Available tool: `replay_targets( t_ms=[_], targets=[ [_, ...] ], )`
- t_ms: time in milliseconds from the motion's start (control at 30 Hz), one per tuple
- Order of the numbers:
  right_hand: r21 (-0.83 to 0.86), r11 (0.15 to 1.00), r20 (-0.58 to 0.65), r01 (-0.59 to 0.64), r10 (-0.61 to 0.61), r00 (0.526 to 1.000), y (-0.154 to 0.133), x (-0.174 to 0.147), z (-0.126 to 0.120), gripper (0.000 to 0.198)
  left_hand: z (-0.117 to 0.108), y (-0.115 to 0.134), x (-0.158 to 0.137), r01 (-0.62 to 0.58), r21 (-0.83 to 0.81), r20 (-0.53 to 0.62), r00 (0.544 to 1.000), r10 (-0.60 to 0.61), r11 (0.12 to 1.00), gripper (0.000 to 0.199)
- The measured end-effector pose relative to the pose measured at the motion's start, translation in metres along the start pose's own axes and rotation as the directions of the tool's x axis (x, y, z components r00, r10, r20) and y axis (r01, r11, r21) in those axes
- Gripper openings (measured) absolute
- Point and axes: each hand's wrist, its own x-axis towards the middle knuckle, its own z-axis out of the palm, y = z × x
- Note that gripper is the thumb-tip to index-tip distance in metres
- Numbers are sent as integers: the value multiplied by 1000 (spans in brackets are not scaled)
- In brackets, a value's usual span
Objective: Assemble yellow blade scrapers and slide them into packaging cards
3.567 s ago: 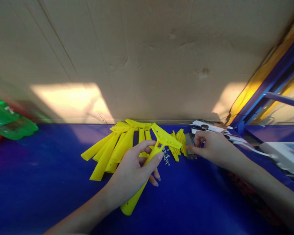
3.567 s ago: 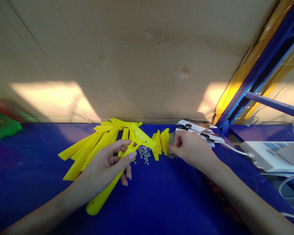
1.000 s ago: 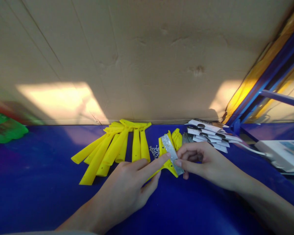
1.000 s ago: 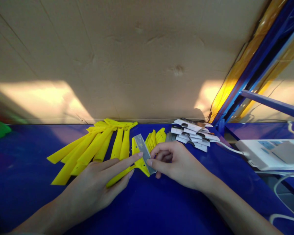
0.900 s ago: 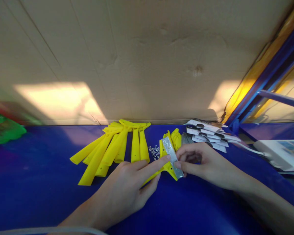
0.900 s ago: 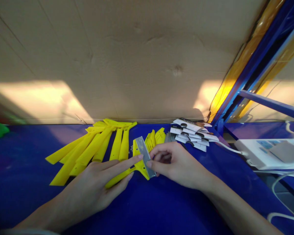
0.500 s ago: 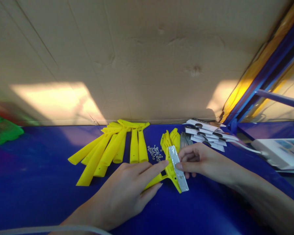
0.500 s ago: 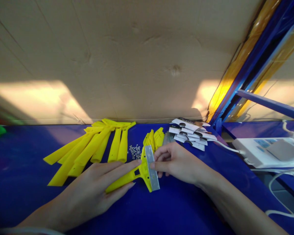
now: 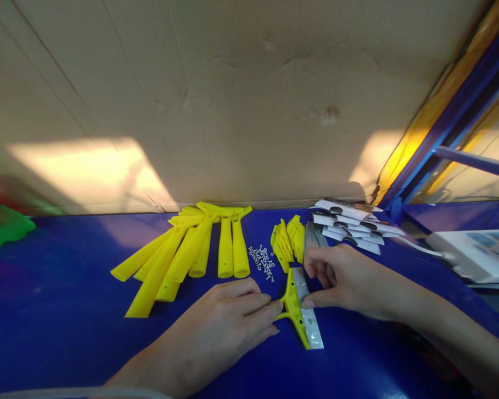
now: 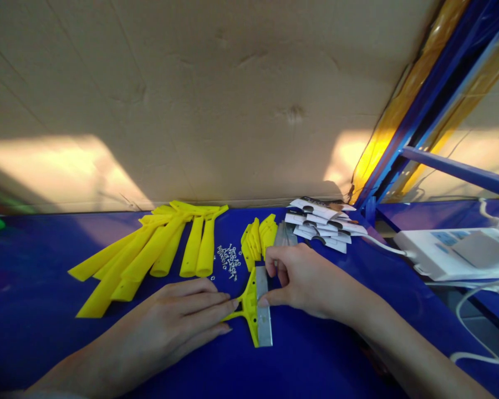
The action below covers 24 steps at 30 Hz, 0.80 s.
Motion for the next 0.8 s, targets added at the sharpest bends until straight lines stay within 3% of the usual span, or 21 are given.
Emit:
replay_targets(
  t_ms=[200, 333, 567, 800],
  targets=[
    [-152, 978, 38, 142, -137, 990, -6, -1, -6, 23, -5, 1, 4, -23, 27, -3, 1000, 23, 999, 26],
    [-142, 969, 77, 203, -193, 978, -9, -2, -8, 23, -16, 2, 6, 2, 47, -25, 1000, -1, 999, 37],
    [-78, 978, 84, 191, -185, 979, -11, -1, -10, 28, -24, 1, 8, 24, 69, -38, 999, -21, 997, 36],
    [-148, 965, 4, 218, -220, 976, -9, -4, -13, 33, -21, 5, 11, 12, 83, -62, 998, -7, 996, 36]
  ],
)
